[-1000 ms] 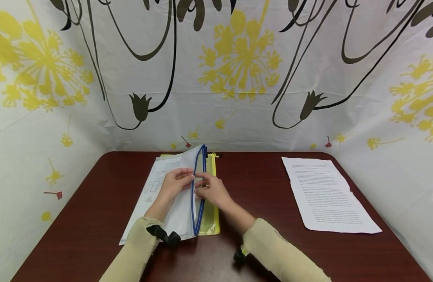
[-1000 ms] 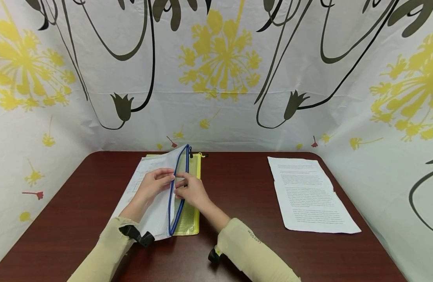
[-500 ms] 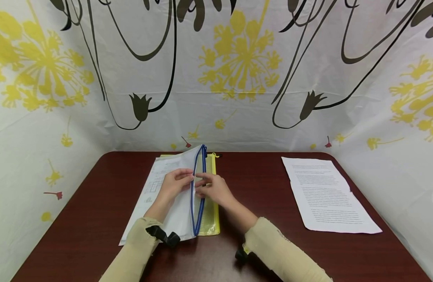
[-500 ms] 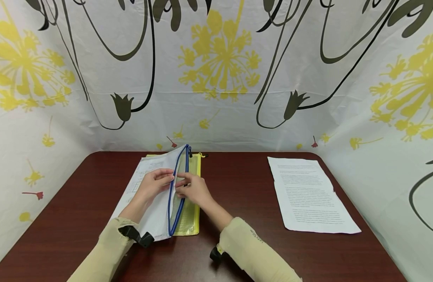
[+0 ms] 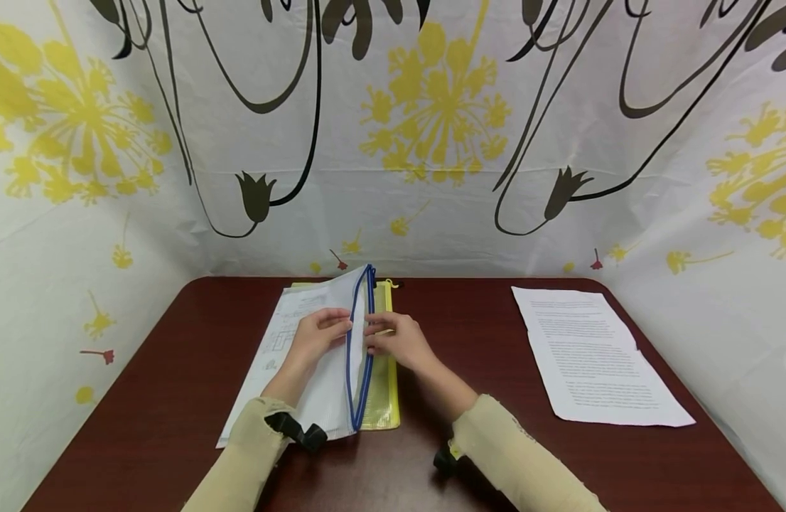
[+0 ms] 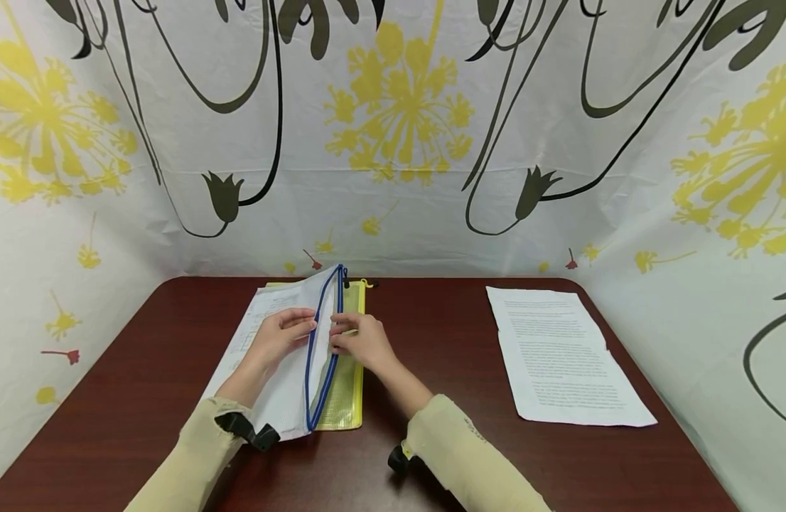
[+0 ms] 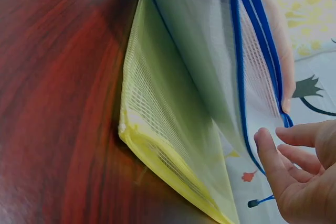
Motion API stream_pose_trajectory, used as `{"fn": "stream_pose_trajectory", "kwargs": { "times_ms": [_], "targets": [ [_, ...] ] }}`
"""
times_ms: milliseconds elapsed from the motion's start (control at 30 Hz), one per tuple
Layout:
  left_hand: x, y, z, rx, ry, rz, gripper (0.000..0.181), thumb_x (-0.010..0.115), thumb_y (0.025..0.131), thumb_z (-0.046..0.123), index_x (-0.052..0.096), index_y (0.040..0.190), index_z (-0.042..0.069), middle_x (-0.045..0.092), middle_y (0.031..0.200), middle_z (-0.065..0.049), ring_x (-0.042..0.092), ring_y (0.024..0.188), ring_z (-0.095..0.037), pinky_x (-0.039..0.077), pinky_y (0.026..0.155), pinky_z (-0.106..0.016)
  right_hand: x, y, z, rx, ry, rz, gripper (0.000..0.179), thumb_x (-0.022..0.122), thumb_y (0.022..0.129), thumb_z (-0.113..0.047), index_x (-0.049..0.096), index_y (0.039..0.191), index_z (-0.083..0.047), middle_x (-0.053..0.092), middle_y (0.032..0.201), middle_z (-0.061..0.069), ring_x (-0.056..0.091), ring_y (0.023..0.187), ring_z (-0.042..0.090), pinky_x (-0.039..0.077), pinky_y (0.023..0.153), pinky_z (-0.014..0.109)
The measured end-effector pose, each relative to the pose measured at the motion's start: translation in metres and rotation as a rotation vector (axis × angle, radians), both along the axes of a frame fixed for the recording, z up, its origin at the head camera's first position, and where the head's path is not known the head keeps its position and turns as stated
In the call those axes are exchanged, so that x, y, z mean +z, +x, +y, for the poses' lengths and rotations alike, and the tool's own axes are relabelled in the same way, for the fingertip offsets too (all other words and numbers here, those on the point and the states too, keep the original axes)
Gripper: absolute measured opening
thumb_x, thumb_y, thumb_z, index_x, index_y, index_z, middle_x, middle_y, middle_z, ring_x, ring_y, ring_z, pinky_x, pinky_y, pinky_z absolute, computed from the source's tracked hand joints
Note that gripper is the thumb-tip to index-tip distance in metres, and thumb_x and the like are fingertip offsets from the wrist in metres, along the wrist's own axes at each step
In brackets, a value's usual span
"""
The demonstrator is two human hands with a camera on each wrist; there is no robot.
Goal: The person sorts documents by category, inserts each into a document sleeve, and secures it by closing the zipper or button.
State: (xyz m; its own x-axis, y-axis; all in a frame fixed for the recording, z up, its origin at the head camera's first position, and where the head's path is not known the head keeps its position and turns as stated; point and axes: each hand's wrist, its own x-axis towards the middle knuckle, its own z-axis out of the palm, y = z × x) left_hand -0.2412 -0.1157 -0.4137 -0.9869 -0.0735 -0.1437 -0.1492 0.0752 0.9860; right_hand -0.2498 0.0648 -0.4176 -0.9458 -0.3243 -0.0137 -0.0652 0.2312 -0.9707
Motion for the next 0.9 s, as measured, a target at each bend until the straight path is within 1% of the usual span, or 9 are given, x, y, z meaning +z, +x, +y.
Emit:
{"fn": "stream_pose_trajectory", "kwargs": {
  "times_ms": [100,200,400,533,700,800,900],
  "targets": [
    [-0.001,0.001,-0.001,0.004,-0.001,-0.007,0.028,0.068,0.094,0.01,0.066,0.121,0.002,0.072,0.111,-0.01,0.066,0.088,-0.007,0.059,0.081,-0.023,0.001,-0.004,0.003,-0.015,0.006,0.005,0.039,0.068,0.092,-0.003,0.062,0.131,0.0,0.072,0.112,0.021,0.074,0.088,0.022,0.063,0.078,0.035],
    [-0.002,0.002,-0.002,0.01,-0.002,-0.014,0.028,0.068,0.094,0.011,0.066,0.121,0.003,0.072,0.11,-0.01,0.066,0.09,-0.008,0.059,0.082,-0.023,0.003,-0.007,0.005,-0.029,-0.003,0.006,0.039,0.069,0.092,-0.006,0.063,0.13,0.0,0.071,0.112,0.019,0.073,0.09,0.021,0.063,0.08,0.037],
    [-0.004,0.003,-0.004,0.019,-0.002,-0.017,0.028,0.068,0.094,0.011,0.066,0.12,0.004,0.072,0.111,-0.01,0.066,0.091,-0.009,0.059,0.084,-0.025,0.002,-0.022,0.008,-0.065,-0.024,0.035,0.036,0.069,0.093,-0.009,0.064,0.127,-0.001,0.071,0.11,0.018,0.073,0.092,0.02,0.062,0.082,0.04],
    [-0.002,0.004,-0.004,0.018,-0.003,-0.009,0.028,0.068,0.094,0.011,0.066,0.12,0.003,0.072,0.111,-0.011,0.066,0.091,-0.009,0.06,0.084,-0.026,0.004,-0.038,0.008,-0.12,-0.025,0.09,0.034,0.069,0.092,-0.008,0.065,0.125,0.002,0.071,0.108,0.02,0.073,0.092,0.022,0.063,0.081,0.038],
    [-0.001,0.003,-0.003,0.017,-0.014,-0.007,0.027,0.068,0.094,0.012,0.067,0.12,0.004,0.071,0.111,-0.011,0.066,0.092,-0.01,0.06,0.085,-0.027,0.004,-0.062,0.009,-0.182,0.01,0.17,0.029,0.068,0.094,-0.008,0.066,0.122,0.001,0.071,0.111,0.02,0.071,0.098,0.027,0.062,0.085,0.04],
    [0.0,0.003,-0.003,0.017,-0.014,0.0,0.026,0.068,0.094,0.011,0.067,0.119,0.004,0.072,0.109,-0.01,0.066,0.091,-0.01,0.06,0.084,-0.027,0.002,-0.076,0.01,-0.213,0.058,0.213,0.028,0.066,0.095,-0.009,0.067,0.121,0.0,0.07,0.116,0.018,0.069,0.104,0.031,0.061,0.088,0.043],
    [0.0,0.002,-0.003,0.02,-0.009,-0.002,0.026,0.069,0.093,0.011,0.068,0.118,0.005,0.072,0.108,-0.008,0.066,0.091,-0.01,0.06,0.083,-0.026,-0.003,-0.089,0.011,-0.217,0.108,0.241,0.032,0.065,0.096,-0.011,0.064,0.126,-0.001,0.068,0.124,0.018,0.065,0.113,0.032,0.057,0.093,0.045]
  ]
}}
